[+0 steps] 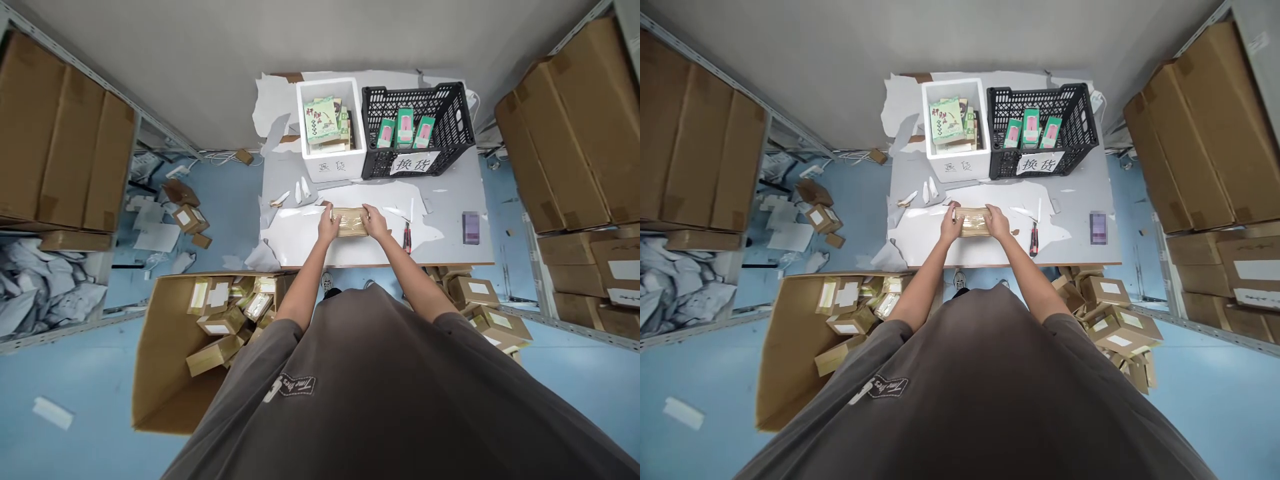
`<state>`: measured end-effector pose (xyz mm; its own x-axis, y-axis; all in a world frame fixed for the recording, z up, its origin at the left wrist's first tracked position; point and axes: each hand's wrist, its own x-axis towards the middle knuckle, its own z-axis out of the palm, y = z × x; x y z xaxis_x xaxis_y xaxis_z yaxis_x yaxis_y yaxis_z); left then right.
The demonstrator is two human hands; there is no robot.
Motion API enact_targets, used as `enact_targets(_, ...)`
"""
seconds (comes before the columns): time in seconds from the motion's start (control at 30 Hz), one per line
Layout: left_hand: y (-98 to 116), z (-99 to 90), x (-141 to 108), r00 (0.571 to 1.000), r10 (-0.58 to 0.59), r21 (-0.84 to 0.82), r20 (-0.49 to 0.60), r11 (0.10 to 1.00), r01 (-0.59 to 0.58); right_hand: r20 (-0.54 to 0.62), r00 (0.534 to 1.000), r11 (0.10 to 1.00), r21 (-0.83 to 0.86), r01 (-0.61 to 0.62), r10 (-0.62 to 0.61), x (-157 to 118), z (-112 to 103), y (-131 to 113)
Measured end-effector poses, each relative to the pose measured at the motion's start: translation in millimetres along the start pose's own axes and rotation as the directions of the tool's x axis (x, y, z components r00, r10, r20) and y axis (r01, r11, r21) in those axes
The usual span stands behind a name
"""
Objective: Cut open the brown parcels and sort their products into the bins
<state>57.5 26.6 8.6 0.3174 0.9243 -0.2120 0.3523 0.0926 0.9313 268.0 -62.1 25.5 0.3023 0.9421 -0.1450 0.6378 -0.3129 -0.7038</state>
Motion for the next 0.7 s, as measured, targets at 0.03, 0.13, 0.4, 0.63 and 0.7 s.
enact_targets(0.03, -1.1, -0.2, 0.6, 1.000, -0.003, -0.010, -0.023, 1.000, 0.003, 0.001, 1.000, 1.000, 0.005, -0.005, 0.005, 0.4, 1.9, 0.4)
enact_targets(0.13, -4.7, -1.0, -12.5, 0.997, 0.011, 0.020, -0.078, 1.000, -0.009, 0.006, 1.000, 1.000, 0.025, -0.011, 0.011, -3.5, 3.7, 0.1)
enact_targets(0.4, -19.6, 17.4, -53.8, 0.967, -0.237, 0.008, -0.093, 0.971, 0.239, -0.023, 0.984, 0.984, -0.038, -0.176, 0.175, 1.2, -6.2, -18.3)
enact_targets(0.63, -5.9, -5.3, -18.9, 0.996, 0.062, -0.061, 0.061, 0.996, -0.059, 0.092, 0.960, 0.961, -0.110, -0.253, 0.264, -26.0, -14.3, -25.3)
enact_targets(0.7, -3.5, -12.3, -17.6, 0.972, 0.151, -0.057, 0.181, 0.988, -0.143, 0.072, 0.968, 0.969, -0.079, -0.233, 0.239, -39.1, -10.1, -25.2)
